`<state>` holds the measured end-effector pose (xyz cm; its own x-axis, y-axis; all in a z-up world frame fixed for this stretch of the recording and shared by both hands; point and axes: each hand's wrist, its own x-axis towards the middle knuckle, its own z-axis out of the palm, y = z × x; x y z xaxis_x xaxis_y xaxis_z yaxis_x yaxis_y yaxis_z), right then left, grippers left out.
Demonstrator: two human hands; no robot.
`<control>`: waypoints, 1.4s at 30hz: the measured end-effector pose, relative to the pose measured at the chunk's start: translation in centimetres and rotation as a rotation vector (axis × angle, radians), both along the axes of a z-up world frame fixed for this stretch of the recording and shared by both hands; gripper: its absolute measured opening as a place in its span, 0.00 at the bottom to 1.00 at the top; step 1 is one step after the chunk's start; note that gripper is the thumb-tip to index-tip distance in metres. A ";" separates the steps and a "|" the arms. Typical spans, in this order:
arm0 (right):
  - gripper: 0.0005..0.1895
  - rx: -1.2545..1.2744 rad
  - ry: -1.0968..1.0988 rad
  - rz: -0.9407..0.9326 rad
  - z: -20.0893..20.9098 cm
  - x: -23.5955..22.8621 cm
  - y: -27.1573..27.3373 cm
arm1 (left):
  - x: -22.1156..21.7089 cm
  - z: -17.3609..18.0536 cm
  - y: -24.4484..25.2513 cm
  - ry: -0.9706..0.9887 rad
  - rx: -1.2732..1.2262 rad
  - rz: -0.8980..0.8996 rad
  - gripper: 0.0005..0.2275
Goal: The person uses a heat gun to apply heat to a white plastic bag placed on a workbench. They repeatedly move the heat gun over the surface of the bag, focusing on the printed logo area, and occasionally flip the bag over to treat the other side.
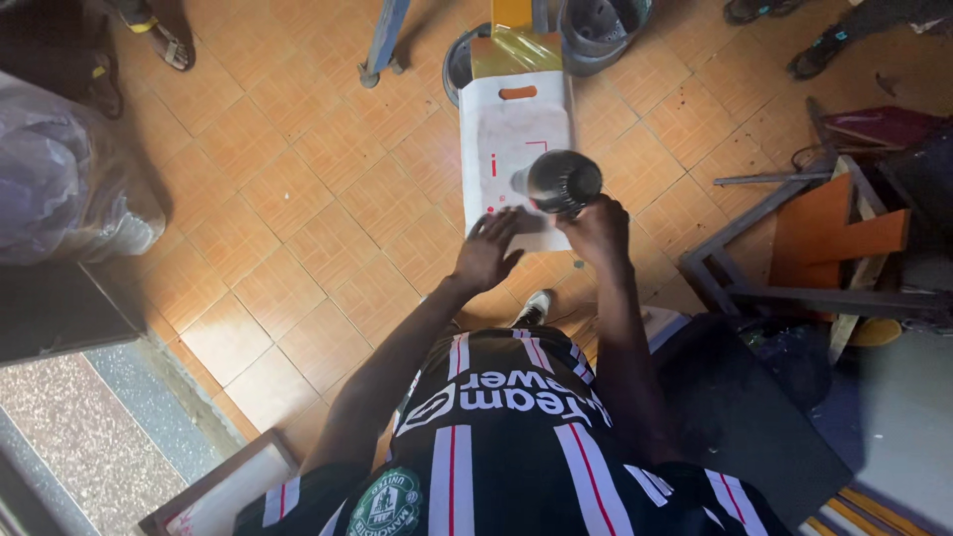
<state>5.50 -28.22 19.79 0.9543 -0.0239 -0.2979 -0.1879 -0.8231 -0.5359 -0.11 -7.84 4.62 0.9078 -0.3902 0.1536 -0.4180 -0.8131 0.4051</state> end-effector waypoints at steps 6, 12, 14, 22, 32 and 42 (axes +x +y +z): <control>0.18 0.016 0.000 0.139 -1.4 1.7 3.1 | -1.4 -0.7 1.1 0.153 -0.136 0.458 0.35; 0.17 -0.067 -0.064 0.098 0.2 5.9 2.0 | -2.1 1.5 1.0 0.212 -0.225 0.491 0.37; 0.22 -0.128 -0.073 0.118 -2.2 9.0 -1.2 | -0.4 0.4 0.0 0.173 -0.246 0.489 0.37; 0.18 -0.118 -0.053 -0.009 -1.2 6.9 -3.1 | -0.9 0.1 1.3 0.197 -0.328 0.581 0.36; 0.13 -0.043 -0.076 -0.018 -2.0 6.9 -1.1 | 0.4 -12.3 4.4 0.641 -0.946 0.912 0.31; 0.10 -0.133 -0.129 0.000 -0.5 5.6 -1.5 | 0.6 -7.0 5.4 0.567 -1.170 0.825 0.23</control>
